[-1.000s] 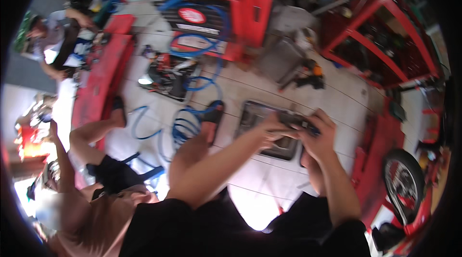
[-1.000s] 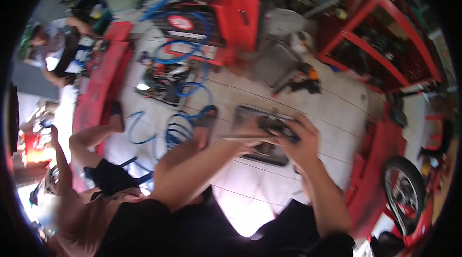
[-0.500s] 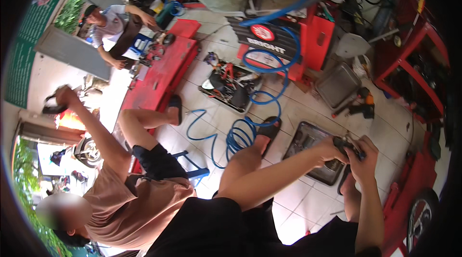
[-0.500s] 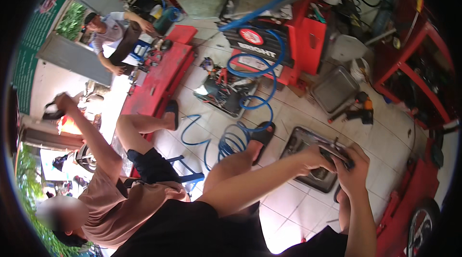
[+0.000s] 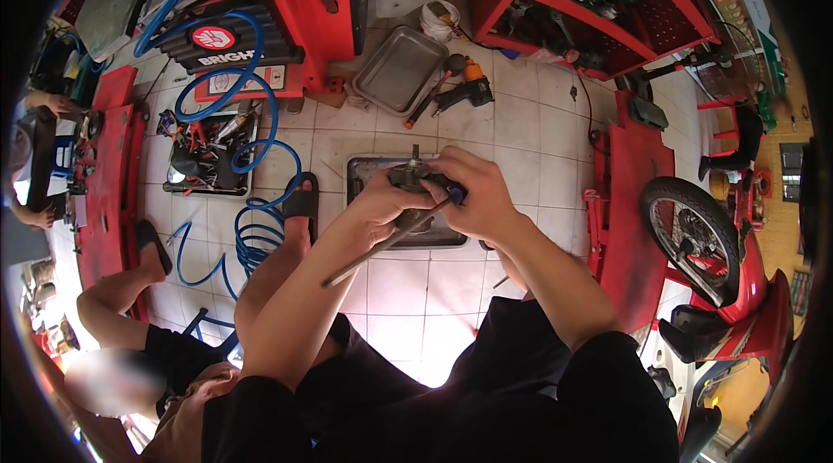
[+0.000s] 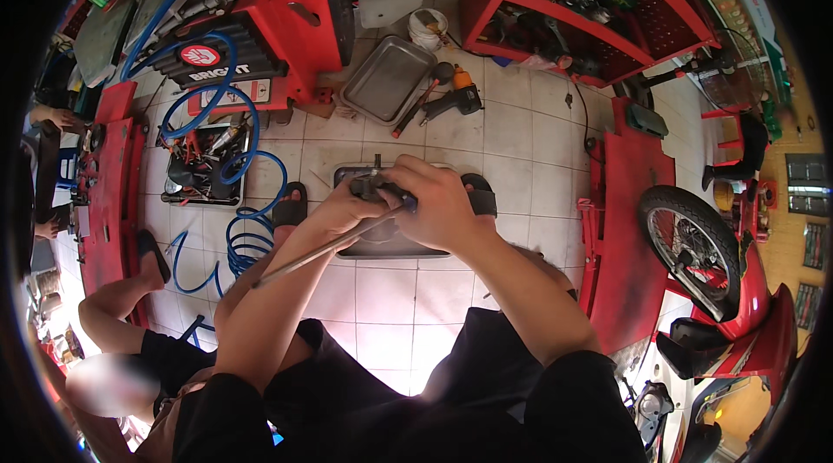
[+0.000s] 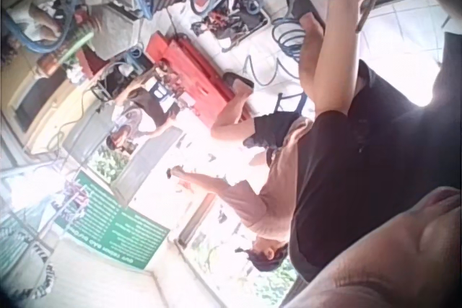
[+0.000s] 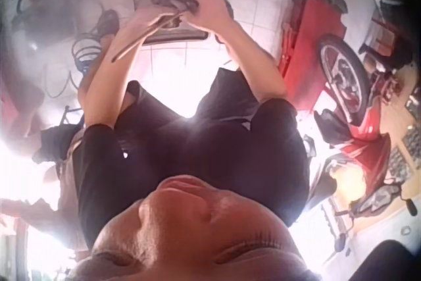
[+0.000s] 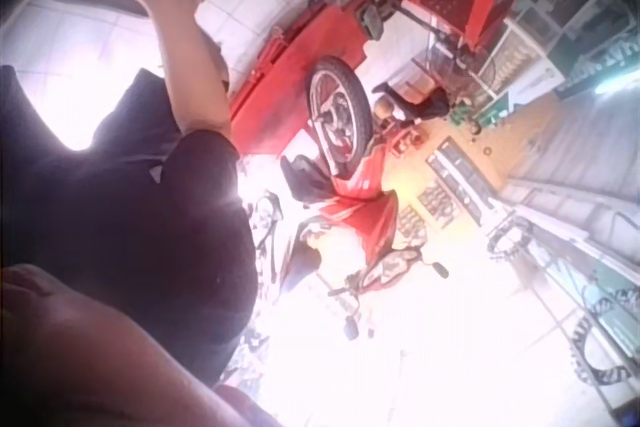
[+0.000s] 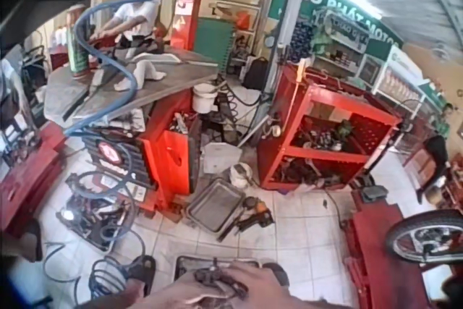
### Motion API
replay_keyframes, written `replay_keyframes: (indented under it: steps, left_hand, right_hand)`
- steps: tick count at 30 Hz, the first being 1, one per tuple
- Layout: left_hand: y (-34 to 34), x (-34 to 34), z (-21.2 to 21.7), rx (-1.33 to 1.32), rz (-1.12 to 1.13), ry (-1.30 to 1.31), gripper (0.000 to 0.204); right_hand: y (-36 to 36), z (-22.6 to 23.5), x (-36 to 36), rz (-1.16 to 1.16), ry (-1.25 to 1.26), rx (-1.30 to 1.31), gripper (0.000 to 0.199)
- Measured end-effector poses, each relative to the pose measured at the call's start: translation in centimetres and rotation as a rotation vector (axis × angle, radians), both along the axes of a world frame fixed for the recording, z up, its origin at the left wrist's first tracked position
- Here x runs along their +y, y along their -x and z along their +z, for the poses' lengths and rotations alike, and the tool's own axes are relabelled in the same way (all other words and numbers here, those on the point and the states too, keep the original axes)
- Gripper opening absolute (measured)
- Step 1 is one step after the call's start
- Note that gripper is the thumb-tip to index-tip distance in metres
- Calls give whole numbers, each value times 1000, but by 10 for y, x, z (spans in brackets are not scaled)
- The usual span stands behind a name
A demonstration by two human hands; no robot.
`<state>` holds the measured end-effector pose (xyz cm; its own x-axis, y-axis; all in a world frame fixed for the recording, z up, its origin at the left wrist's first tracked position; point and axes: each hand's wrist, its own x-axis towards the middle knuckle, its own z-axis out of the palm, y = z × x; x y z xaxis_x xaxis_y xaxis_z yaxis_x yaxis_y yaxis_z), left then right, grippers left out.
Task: The person disassembles a mechanical motorcycle component by hand using a screwdriver to remove internal parts and place them into a metal tray.
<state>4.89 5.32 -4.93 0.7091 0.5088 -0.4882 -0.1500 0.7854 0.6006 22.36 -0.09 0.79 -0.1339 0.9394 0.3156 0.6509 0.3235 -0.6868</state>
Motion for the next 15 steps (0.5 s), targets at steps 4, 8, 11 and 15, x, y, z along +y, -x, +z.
replay_keyframes:
  steps: [4, 8, 11, 15]
  left_hand:
    - [-1, -5, 1, 62, 29, -10, 44]
    - [-2, -4, -2, 43, 48, 6, 42]
    - [-2, -2, 0, 33, 35, 44, 41]
    - [-1, -3, 6, 62, 43, -17, 35]
  right_hand:
    - [-1, 1, -4, -52, 32, 14, 26]
    - [2, -3, -1, -33, 12, -7, 27]
    - [3, -3, 0, -7, -30, 35, 25]
    - [4, -3, -2, -56, 8, -11, 24]
